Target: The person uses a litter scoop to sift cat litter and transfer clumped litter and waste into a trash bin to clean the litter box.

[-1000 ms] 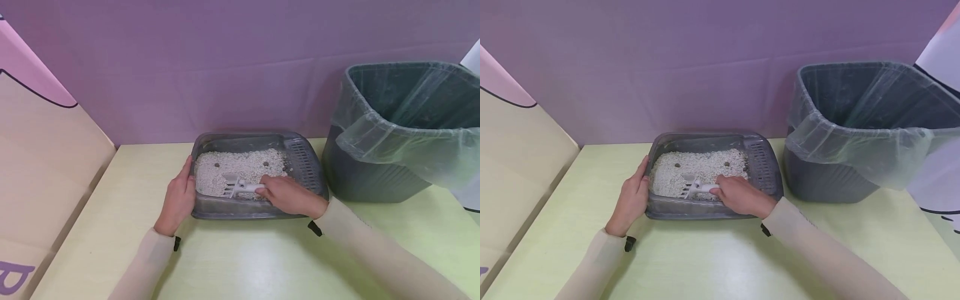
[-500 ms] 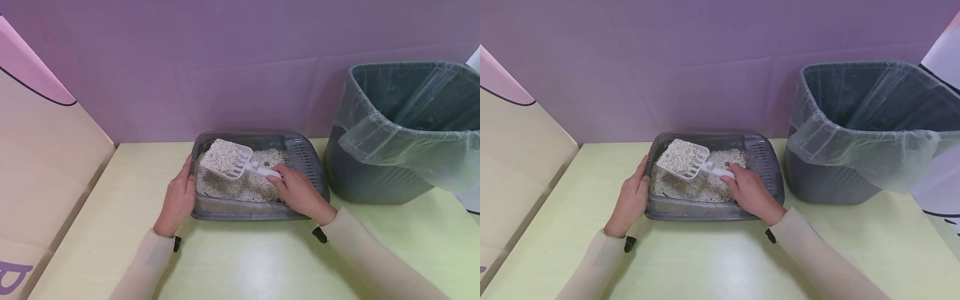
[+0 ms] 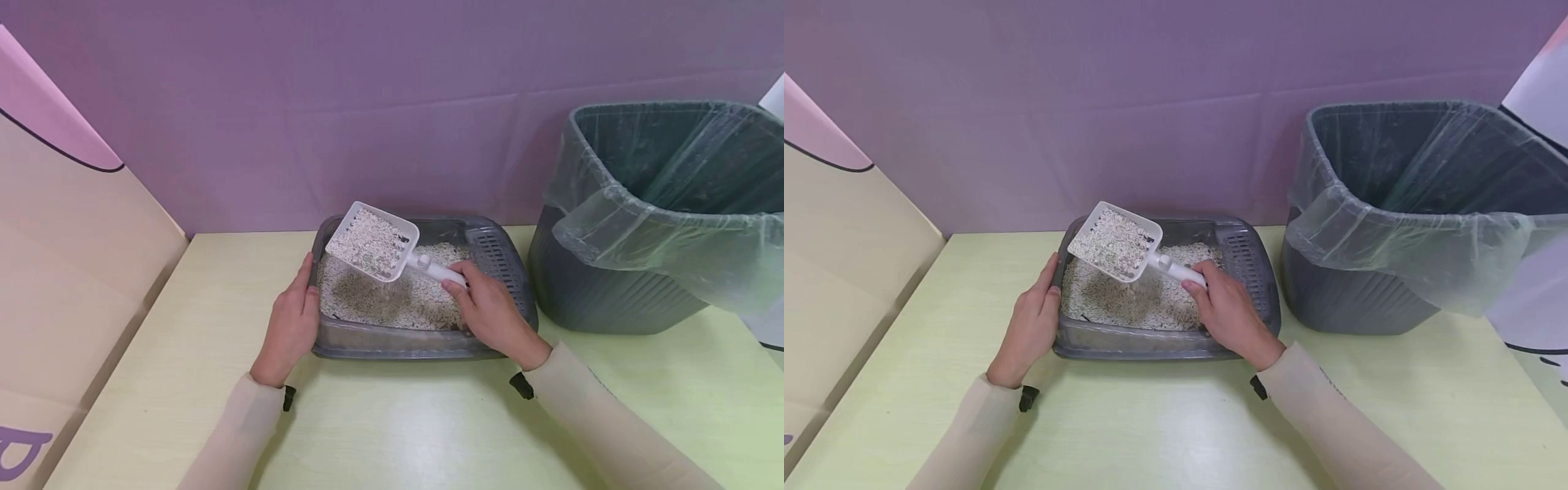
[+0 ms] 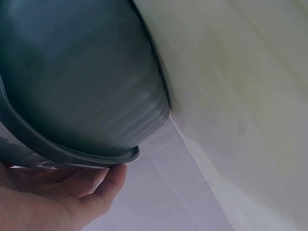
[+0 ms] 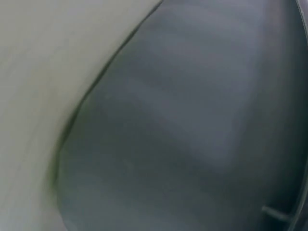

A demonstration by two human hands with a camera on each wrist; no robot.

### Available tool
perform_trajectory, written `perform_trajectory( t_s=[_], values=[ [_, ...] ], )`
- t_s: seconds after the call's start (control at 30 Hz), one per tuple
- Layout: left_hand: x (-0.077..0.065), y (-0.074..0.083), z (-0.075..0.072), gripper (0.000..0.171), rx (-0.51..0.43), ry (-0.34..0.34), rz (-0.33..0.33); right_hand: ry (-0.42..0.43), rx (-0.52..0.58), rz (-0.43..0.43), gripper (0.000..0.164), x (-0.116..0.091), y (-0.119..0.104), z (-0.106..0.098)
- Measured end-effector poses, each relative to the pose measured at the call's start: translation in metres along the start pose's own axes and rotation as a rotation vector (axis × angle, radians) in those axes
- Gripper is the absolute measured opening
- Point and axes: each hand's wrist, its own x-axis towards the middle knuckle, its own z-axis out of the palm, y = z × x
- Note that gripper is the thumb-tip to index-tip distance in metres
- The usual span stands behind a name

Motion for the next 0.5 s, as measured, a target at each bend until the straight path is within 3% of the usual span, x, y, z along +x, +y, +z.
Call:
perform_trajectory(
  t_s=[0.5],
  values=[
    [0.0008, -0.0018, 0.0012, 0.052, 0.006, 0.01, 0.01, 0.04, 0.094, -0.046, 0.027, -0.0046, 0.0025, -0.003]
  ],
)
